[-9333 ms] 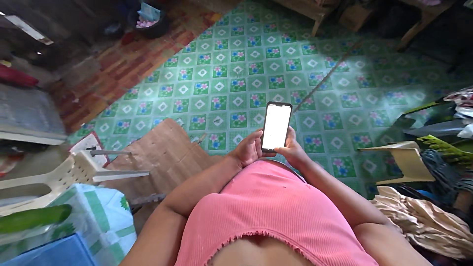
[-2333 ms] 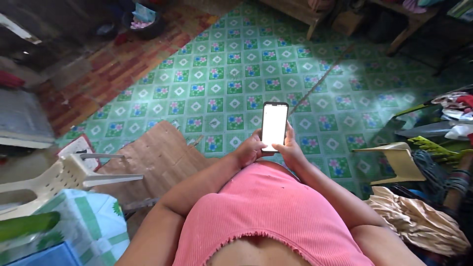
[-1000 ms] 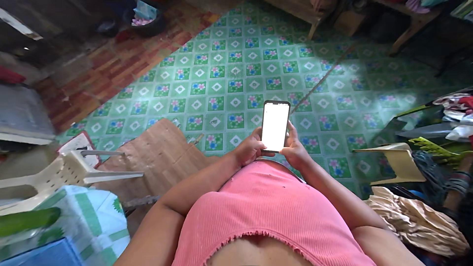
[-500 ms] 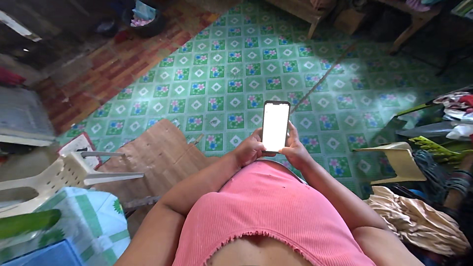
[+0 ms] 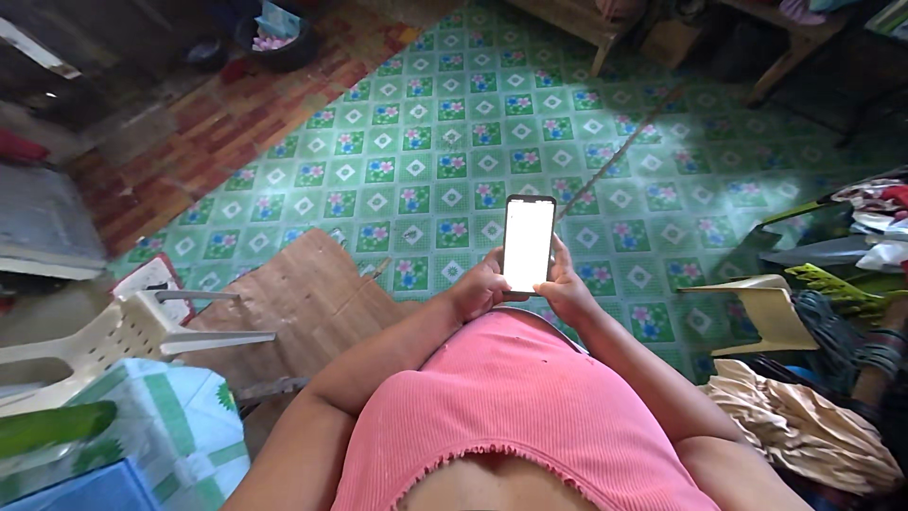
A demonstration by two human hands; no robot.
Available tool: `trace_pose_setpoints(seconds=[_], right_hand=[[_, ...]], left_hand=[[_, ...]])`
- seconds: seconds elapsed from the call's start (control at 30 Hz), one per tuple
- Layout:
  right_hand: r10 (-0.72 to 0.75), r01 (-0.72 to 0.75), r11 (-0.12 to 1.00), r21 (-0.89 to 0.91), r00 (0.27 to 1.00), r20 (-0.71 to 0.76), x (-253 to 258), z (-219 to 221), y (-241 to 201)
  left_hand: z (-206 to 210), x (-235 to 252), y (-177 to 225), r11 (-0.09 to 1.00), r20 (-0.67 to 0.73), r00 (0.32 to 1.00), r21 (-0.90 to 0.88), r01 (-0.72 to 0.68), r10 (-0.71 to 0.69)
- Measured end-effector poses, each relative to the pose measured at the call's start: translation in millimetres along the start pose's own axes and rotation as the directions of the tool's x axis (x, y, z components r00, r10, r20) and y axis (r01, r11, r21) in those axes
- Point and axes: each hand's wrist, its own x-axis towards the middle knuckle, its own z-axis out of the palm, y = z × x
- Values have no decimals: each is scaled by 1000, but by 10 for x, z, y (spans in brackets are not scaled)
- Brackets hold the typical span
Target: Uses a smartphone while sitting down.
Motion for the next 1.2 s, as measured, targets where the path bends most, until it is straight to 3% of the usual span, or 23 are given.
trace_pose_setpoints(seconds=[0.17,0.57,0.67,0.8,0.87,1.2], right_hand=[[5,-5,1000,-8,1000,-14,1,13,0],[52,-141,939,-312,959,-278,33,247,-73],[49,-122,957,-265,963,-264,19,243,-74],[-64,63,998,-25,996,-57,7,71,-34],[-108,108,994,3,994,-2,12,7,-27],[-30,-6,982,-191,983,-181,-21,181,-35]], left_hand=[[-6,5,-5,1000,5,1000,-3,-3,3],[56,3,-2,997,-24,999,80,-25,27],[75,-7,6,997,-33,999,73,-24,26],[79,-8,4,999,-73,997,22,-31,33],[68,-21,2,999,-53,998,7,-33,33],[91,-26,-38,999,-54,998,36,-36,38]])
